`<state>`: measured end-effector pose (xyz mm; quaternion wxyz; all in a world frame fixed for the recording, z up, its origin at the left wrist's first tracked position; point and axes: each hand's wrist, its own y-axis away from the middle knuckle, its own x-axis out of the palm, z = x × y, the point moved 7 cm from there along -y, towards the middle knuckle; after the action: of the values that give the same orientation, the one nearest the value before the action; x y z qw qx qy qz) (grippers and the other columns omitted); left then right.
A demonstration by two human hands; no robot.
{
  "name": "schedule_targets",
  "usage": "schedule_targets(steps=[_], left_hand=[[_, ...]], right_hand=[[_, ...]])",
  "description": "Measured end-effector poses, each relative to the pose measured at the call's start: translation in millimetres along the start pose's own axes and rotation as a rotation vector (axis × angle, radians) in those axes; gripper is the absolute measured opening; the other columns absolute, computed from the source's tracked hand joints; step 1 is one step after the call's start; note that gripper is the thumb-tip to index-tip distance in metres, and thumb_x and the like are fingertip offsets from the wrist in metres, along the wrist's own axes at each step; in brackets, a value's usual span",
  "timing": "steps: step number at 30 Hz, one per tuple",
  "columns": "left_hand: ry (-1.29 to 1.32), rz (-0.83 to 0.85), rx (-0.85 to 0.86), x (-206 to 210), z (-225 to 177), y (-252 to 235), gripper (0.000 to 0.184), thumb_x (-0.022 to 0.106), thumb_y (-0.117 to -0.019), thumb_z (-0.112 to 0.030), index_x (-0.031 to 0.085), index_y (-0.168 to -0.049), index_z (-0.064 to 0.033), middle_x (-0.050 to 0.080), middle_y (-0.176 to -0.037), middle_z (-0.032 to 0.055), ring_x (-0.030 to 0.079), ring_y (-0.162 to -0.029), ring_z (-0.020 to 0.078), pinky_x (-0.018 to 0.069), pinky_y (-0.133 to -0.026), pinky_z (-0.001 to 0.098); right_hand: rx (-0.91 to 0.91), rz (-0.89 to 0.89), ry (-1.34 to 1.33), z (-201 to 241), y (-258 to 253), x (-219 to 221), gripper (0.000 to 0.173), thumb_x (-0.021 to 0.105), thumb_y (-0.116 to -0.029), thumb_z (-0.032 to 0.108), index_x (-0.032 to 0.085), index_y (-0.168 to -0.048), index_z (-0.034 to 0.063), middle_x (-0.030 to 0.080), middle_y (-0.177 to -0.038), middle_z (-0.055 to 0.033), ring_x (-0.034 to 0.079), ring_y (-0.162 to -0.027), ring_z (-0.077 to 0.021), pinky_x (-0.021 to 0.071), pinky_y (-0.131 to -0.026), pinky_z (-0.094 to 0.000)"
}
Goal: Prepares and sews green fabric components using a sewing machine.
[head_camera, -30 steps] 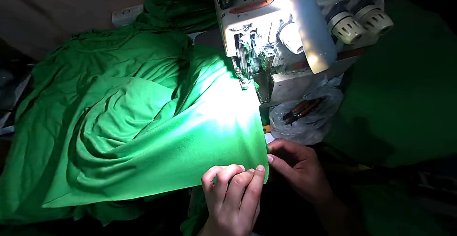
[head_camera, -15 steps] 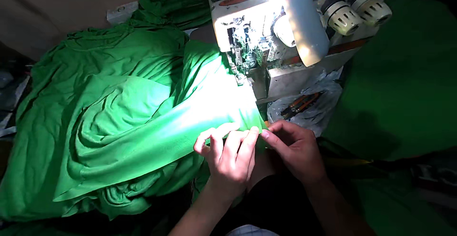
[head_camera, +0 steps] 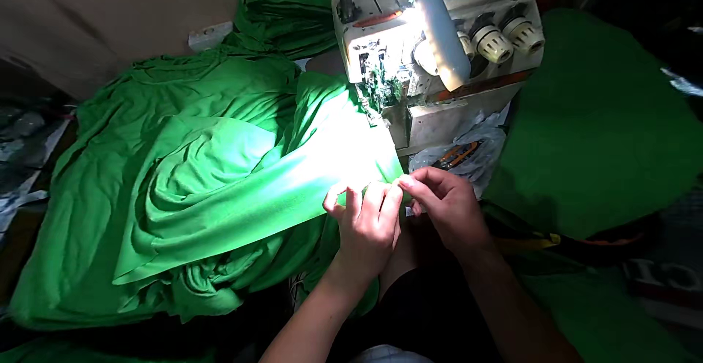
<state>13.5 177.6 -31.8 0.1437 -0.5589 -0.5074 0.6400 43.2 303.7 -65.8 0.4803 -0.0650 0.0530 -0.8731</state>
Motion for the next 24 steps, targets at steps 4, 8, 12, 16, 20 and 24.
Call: schedule_targets(steps=[4,8,12,16,20,24], left_hand=[[0.068,-0.030,0.025,0.3,7.0,11.3,0.026,0.061,-0.0946,-0.035,0.074,-0.105,-0.0146,0.066,-0.093,0.0050,0.057,-0.095,0.0200,0.0298,-0.097,0.0400],[-0.114,0.053,0.061,3.8,18.3,25.6,0.037,0.062,-0.0907,-0.043,0.069,-0.114,-0.0158,0.070,-0.117,0.0082,0.056,-0.123,0.0301,0.0273,-0.110,0.0536],[-0.070,-0.010,0.111,-13.3,22.6,24.1,0.020,0.053,-0.1031,-0.017,0.072,-0.096,-0.0165,0.076,-0.103,-0.0011,0.056,-0.128,0.0120,0.0137,-0.119,0.0461],[-0.065,-0.032,0.158,-16.3,25.8,5.3,0.020,0.057,-0.0985,-0.011,0.072,-0.086,-0.0114,0.076,-0.088,0.0047,0.068,-0.103,0.0154,0.0273,-0.113,0.0433],[-0.066,0.053,0.115,-8.8,31.1,-29.7,0.015,0.063,-0.0906,-0.005,0.075,-0.082,-0.0027,0.076,-0.088,0.0124,0.073,-0.095,0.0241,0.0496,-0.101,0.0358],[-0.016,0.197,-0.072,1.4,49.4,-60.9,0.015,0.066,-0.0886,-0.002,0.073,-0.100,0.0043,0.072,-0.089,0.0166,0.070,-0.080,0.0258,0.0551,-0.071,0.0346]], right_hand=[[-0.018,-0.036,-0.054,-0.6,-4.5,-1.2,0.018,0.059,-0.0929,0.003,0.066,-0.080,0.0121,0.065,-0.066,0.0100,0.058,-0.056,0.0040,0.0503,-0.055,-0.0139],[-0.017,-0.074,-0.111,0.7,-1.2,-2.6,0.018,0.058,-0.0921,0.001,0.067,-0.080,0.0117,0.066,-0.066,0.0093,0.060,-0.055,0.0021,0.0521,-0.054,-0.0152],[-0.063,-0.117,-0.109,-3.8,0.2,-0.7,0.017,0.060,-0.0905,0.000,0.067,-0.080,0.0113,0.067,-0.068,0.0100,0.061,-0.056,0.0032,0.0530,-0.053,-0.0142],[-0.152,-0.156,0.013,0.1,-17.8,5.8,0.013,0.065,-0.0887,0.001,0.067,-0.081,0.0115,0.063,-0.067,0.0133,0.055,-0.056,0.0079,0.0480,-0.053,-0.0107],[-0.221,-0.181,0.220,7.1,-48.7,12.1,0.020,0.068,-0.0897,0.010,0.056,-0.074,0.0136,0.047,-0.059,0.0124,0.041,-0.048,0.0090,0.0343,-0.045,-0.0085],[-0.209,-0.169,0.213,4.4,-62.3,12.7,0.029,0.069,-0.0933,0.015,0.052,-0.070,0.0172,0.047,-0.056,0.0098,0.040,-0.043,0.0045,0.0336,-0.040,-0.0120]])
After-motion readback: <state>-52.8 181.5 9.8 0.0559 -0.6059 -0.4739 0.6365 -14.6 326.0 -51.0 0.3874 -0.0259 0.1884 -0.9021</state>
